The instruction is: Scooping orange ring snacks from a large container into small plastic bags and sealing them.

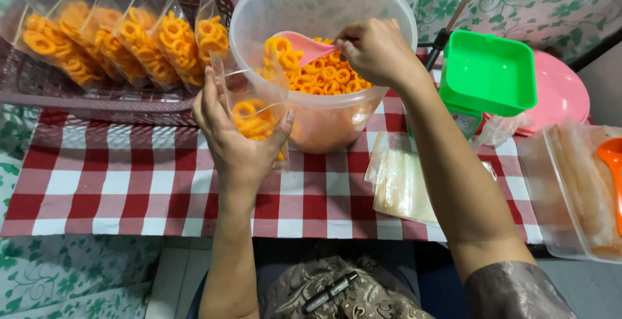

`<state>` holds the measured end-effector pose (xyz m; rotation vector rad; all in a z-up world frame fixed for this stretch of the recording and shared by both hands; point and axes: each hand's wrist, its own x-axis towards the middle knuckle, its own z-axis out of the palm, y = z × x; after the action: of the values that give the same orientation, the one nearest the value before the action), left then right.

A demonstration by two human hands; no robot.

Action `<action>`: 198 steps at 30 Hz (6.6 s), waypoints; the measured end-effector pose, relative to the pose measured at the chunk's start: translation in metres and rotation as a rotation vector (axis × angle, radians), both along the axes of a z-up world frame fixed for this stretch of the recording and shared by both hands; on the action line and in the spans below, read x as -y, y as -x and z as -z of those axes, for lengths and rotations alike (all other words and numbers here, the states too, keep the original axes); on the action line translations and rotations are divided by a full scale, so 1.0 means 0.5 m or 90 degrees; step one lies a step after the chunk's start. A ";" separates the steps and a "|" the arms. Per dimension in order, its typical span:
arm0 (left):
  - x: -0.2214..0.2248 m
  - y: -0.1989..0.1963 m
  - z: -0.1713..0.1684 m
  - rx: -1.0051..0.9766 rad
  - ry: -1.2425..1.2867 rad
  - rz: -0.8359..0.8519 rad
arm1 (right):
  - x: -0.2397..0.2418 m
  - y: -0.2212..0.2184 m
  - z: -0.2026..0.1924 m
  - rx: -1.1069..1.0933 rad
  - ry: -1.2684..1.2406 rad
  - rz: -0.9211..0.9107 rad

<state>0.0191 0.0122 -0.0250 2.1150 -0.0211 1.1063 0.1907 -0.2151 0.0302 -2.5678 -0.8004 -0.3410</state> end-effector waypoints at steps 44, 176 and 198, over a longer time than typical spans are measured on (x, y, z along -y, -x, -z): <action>-0.012 0.002 -0.001 -0.089 -0.005 -0.045 | -0.035 0.147 -0.167 0.214 0.040 -0.156; 0.006 0.015 -0.040 -0.141 0.031 -0.057 | -0.021 0.054 -0.249 -0.074 0.193 0.001; 0.000 0.012 -0.015 -0.028 0.078 -0.030 | -0.070 -0.006 -0.104 0.057 0.369 0.142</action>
<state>0.0130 0.0123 -0.0176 2.0391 0.1151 1.0616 0.1936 -0.1801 0.0822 -3.2191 -0.7237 -0.3297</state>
